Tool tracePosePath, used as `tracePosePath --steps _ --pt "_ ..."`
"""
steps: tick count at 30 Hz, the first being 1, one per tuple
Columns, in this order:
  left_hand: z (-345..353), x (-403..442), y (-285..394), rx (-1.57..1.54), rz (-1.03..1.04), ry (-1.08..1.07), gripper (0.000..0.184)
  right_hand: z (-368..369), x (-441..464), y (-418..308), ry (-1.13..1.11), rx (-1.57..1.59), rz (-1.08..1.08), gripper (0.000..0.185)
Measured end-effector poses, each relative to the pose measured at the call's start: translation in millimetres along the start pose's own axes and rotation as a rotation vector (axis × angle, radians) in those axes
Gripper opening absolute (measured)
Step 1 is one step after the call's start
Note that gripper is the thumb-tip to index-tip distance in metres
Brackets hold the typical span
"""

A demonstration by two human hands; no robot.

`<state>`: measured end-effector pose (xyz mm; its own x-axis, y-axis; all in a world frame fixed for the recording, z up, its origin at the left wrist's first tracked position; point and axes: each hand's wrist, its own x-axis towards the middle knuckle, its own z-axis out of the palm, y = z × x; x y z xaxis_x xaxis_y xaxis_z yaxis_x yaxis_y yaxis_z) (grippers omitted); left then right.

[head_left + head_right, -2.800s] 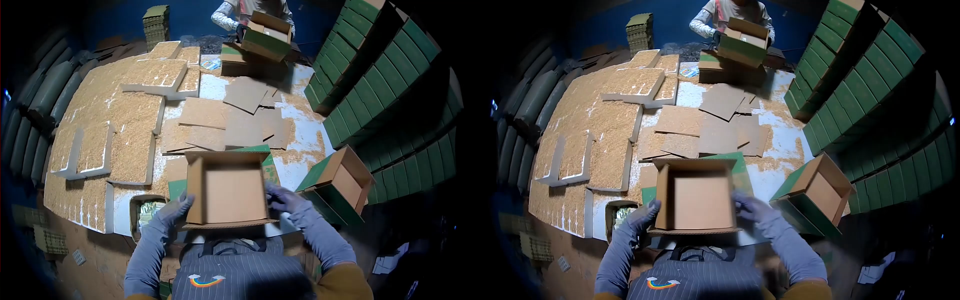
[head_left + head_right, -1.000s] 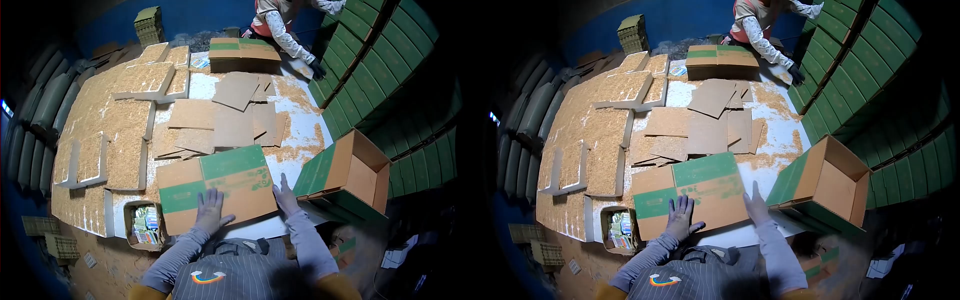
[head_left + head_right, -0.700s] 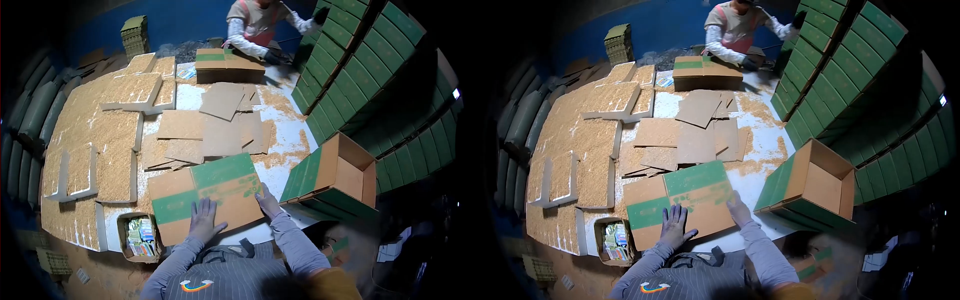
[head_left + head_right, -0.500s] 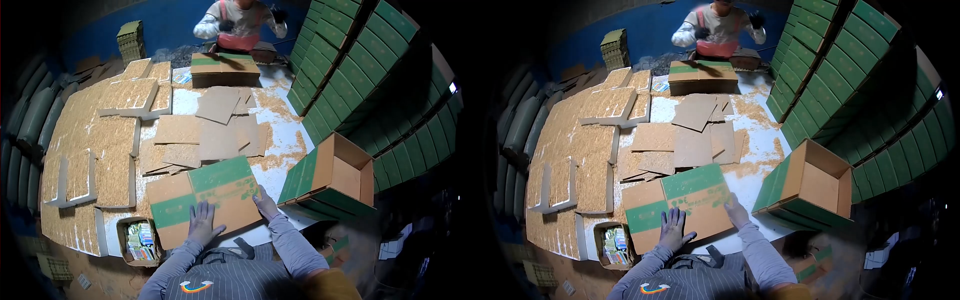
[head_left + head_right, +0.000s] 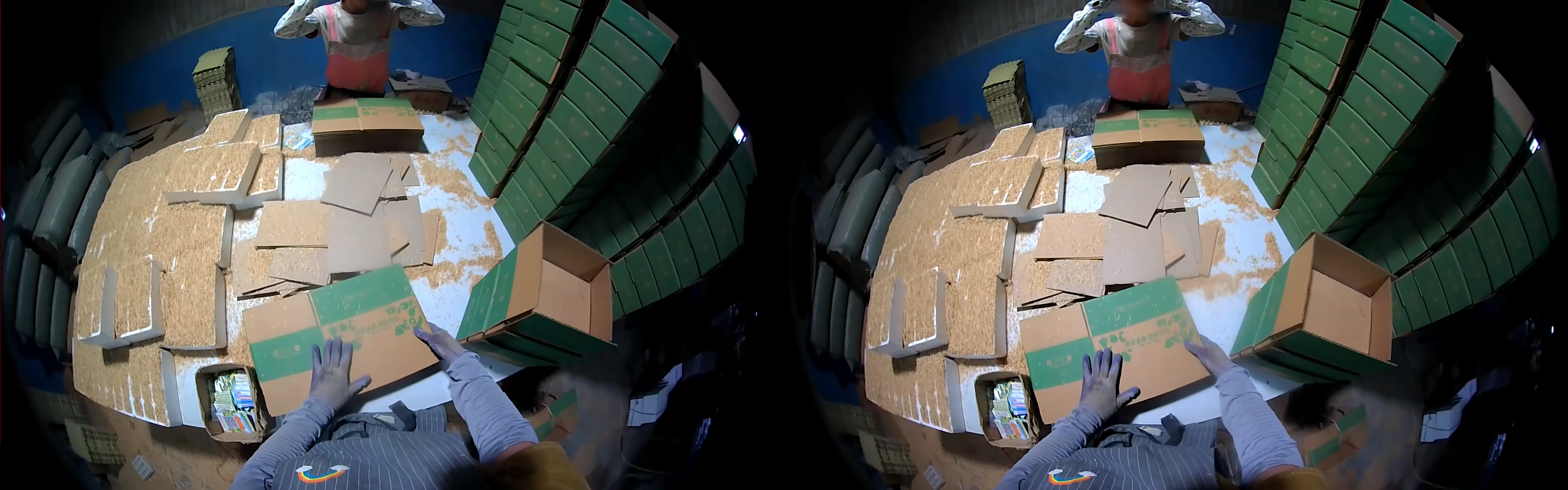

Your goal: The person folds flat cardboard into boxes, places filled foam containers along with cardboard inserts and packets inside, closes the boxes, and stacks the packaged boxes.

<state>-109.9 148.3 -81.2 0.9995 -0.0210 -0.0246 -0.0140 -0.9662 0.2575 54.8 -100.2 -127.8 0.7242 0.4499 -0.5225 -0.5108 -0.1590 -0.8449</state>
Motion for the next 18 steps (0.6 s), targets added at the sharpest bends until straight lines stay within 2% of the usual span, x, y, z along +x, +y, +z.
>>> tracePosePath --steps 5,10,12,16,18 --pt "-6 -2 -2 -0.016 0.035 -0.020 0.087 -1 -12 6 -0.057 0.020 0.030 0.046" --pt "-10 -6 -7 0.002 0.115 -0.011 0.085 5 -34 20 0.039 -0.049 0.007 0.053" --pt "-12 -6 -6 0.000 0.124 -0.011 0.085 6 -30 32 0.092 -0.148 -0.065 0.060" --pt "-12 -6 -6 -0.012 0.123 -0.021 0.085 19 -51 5 0.130 -0.116 -0.004 0.065" --pt "-12 -6 -5 -0.013 0.114 -0.015 0.084 18 -44 20 0.153 -0.088 -0.020 0.067"
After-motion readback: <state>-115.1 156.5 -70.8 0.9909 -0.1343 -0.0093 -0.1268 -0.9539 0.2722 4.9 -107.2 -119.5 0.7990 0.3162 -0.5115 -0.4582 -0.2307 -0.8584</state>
